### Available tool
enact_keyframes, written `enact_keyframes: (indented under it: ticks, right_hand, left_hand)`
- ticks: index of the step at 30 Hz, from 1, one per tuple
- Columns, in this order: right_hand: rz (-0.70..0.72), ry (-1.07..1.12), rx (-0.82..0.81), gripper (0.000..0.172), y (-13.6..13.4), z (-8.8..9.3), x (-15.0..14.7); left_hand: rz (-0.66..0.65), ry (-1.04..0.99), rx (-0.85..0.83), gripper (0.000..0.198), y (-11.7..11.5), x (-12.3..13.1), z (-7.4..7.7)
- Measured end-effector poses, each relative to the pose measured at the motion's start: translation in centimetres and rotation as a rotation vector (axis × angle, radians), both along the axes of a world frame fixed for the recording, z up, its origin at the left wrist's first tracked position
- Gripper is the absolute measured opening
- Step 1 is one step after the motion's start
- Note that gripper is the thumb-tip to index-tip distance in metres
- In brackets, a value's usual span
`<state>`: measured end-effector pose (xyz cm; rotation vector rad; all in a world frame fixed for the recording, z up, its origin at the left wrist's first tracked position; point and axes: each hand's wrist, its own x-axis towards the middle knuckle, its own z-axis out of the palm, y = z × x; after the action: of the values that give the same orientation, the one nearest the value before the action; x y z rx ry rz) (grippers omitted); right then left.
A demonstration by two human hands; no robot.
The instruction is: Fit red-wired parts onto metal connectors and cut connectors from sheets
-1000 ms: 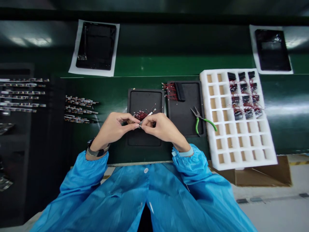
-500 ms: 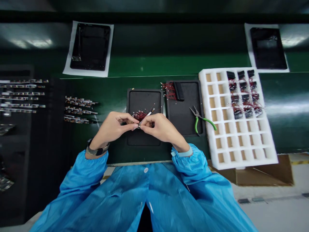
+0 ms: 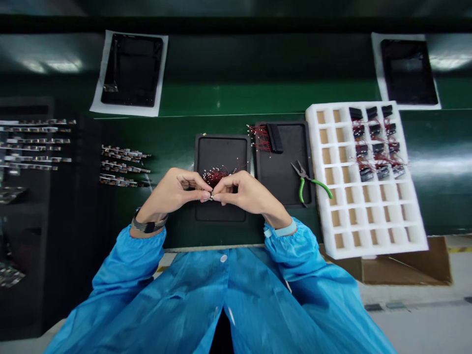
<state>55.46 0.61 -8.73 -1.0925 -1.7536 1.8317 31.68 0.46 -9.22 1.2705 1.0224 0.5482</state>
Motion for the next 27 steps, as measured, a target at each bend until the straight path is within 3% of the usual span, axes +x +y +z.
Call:
enact_keyframes:
  ticks: [11, 15, 17, 22, 27]
  right_hand:
    - [0.001, -0.025, 0.048, 0.018, -0.2, 0.1, -0.2]
    - [-0.048, 0.023, 0.135, 0.016, -0.2, 0.8, -0.1]
    - [-0.141, 0.049, 0.228, 0.017, 0.0, 1.4, 0.8]
    - [-0.594, -0.015, 0.401, 0.022, 0.7, 1.9, 5.4]
    - [-0.657, -0.184, 0.510, 0.022, 1.5, 0.1, 9.1]
  left_hand:
    - [-0.008, 0.014, 0.015, 0.010, 0.0, 0.2, 0.2]
    - [0.047, 0.042, 0.107, 0.013, -0.1, -0.1, 1.3]
    - [0.103, 0.048, 0.158, 0.015, -0.4, -0.4, 2.6]
    - [0.272, 0.177, 0.354, 0.022, -1.4, -1.2, 7.5]
    - [0.345, 0.420, 0.562, 0.029, -1.0, 0.0, 12.3]
